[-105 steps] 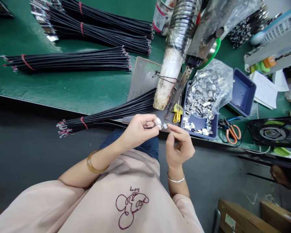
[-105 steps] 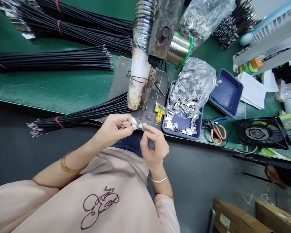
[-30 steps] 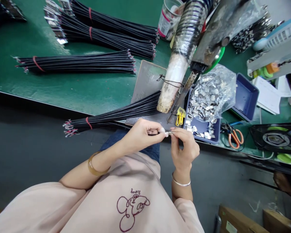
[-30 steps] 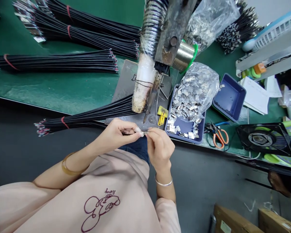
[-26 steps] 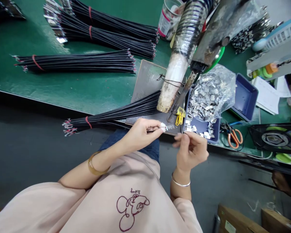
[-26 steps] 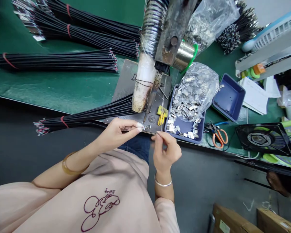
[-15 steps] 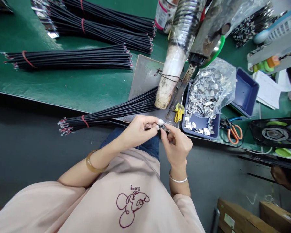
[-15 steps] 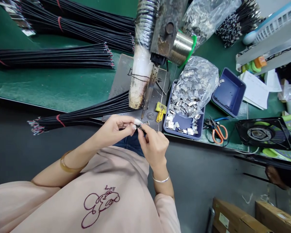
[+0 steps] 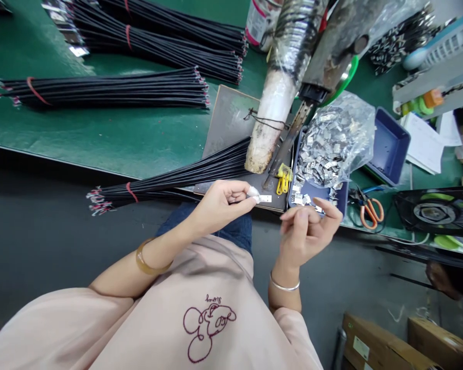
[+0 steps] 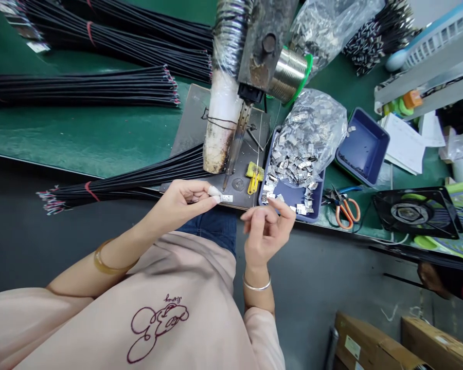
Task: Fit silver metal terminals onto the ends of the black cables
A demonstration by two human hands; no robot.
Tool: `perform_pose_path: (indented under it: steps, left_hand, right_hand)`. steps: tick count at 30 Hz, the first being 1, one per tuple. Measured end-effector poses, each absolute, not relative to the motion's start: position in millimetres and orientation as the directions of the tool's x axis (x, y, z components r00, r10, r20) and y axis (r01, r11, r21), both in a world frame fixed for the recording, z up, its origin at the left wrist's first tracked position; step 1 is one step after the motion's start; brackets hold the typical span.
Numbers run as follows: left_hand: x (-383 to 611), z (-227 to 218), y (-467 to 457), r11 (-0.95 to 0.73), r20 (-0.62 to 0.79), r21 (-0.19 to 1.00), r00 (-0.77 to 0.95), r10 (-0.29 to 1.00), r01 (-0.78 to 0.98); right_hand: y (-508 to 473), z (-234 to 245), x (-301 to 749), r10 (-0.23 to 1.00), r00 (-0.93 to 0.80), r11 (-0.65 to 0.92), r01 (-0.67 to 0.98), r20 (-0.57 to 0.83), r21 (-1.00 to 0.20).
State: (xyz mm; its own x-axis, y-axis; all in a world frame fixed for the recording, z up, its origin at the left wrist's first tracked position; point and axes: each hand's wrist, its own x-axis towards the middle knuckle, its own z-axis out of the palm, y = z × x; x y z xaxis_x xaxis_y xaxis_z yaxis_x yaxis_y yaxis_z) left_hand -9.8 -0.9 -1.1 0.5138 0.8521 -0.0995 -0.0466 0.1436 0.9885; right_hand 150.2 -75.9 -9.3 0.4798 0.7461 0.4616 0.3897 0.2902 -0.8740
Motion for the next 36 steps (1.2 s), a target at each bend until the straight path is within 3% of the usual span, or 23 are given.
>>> perform_pose_path:
  steps: [4,6,8,15,27,33,36]
  left_hand:
    - [-7.6,-0.3,-0.5,0.168,-0.116,0.984,0.503,0.857,-0.059]
    - [-5.6,-0.1,-0.1,0.188,-0.121,0.978,0.492,0.862,-0.091]
    - [-2.9,-0.1,0.8,0.206,-0.129,0.972,0.471,0.873,-0.116]
    - [3.5,0.4,4.8,0.228,-0.149,0.963,0.417,0.896,-0.146]
    - [0.6,3.9,9.5,0.313,-0.209,0.937,0.467,0.86,-0.158]
    - [-2.9,4.4,7.7,0.273,-0.197,0.959,0.513,0.836,-0.078]
    - [-4.4,5.5,4.5,0.208,-0.154,0.977,0.541,0.826,-0.039]
  right_hand:
    - [-77.7,-9.3,147.2,0.712,0.304,0.292,0.691,0.633,-0.661]
    - [-75.3,-9.9,145.3,0.742,0.156,0.31,0.783,0.652,-0.54]
    - [-71.3,-11.1,143.7,0.763,0.089,0.32,0.809,0.641,-0.494]
    - [-60.8,-14.4,142.2,0.762,0.145,0.321,0.761,0.631,-0.564]
    - [-66.6,-0.8,139.9,0.774,0.082,0.338,0.785,0.628,-0.52]
    - [-72.0,-3.5,140.9,0.807,0.025,0.357,0.776,0.59,-0.52]
    - [-76.9,-5.0,146.3,0.827,0.072,0.333,0.738,0.558,-0.588]
